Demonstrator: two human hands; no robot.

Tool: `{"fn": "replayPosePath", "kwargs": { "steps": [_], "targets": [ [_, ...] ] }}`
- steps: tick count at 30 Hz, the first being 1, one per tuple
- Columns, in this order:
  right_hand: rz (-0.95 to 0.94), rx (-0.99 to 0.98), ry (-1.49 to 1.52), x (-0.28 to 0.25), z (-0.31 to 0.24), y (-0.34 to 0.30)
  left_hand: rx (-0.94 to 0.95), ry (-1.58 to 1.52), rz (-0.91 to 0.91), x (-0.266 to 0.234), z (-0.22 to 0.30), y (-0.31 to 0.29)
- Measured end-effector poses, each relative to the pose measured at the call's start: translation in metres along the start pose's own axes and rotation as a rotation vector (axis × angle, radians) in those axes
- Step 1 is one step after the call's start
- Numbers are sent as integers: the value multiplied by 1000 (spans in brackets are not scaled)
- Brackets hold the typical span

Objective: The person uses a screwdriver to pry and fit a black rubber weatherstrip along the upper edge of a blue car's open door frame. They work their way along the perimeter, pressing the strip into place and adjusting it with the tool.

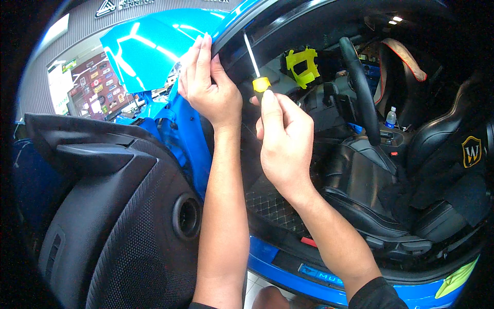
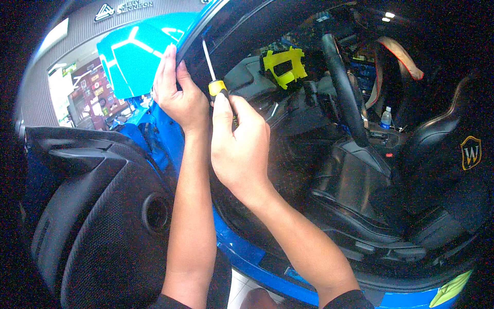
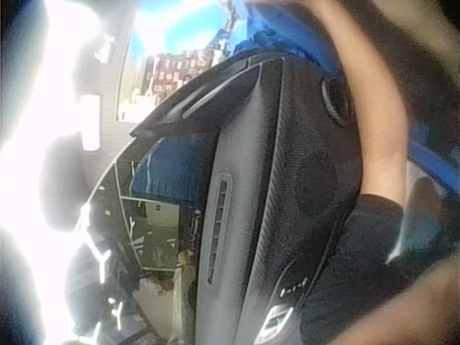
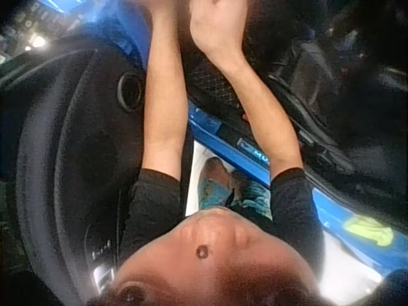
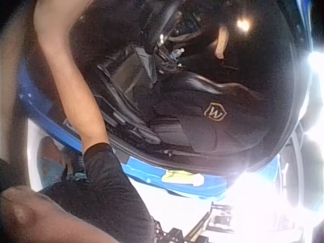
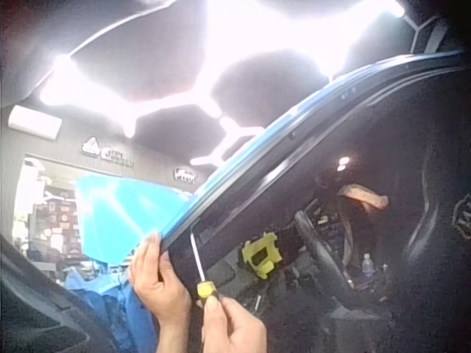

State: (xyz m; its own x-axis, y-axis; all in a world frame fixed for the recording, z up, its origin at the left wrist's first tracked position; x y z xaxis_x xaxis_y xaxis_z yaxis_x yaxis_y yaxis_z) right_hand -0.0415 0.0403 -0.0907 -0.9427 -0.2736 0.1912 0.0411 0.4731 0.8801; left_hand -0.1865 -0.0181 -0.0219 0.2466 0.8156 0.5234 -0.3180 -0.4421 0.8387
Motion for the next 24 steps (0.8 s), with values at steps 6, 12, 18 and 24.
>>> {"fn": "replayPosePath", "kwargs": {
  "steps": [6,12,18,24],
  "targets": [
    [21,-21,20,4,0,-1,8,-15,11,-2,-2,0],
    [13,-15,33,4,3,-1,20,-16,11,-1,0,0],
    [35,0,44,4,6,-4,7,-30,16,-1,-2,0],
    [55,13,52,3,1,-2,27,5,24,-2,1,0]
  ]
}}
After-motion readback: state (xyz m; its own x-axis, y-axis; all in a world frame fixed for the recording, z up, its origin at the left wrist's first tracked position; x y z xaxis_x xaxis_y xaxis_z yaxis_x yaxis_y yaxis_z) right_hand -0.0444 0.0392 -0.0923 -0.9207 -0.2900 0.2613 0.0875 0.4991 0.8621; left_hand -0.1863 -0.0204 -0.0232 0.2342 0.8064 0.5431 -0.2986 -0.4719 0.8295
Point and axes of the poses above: each hand's wrist, its own y-axis towards the middle knuckle, its own x-axis out of the palm, z = x × y, the point moved 10 cm from there along y, towards the middle knuckle, and after that the axes turned 13 degrees about -x, right-handed, at the moved point
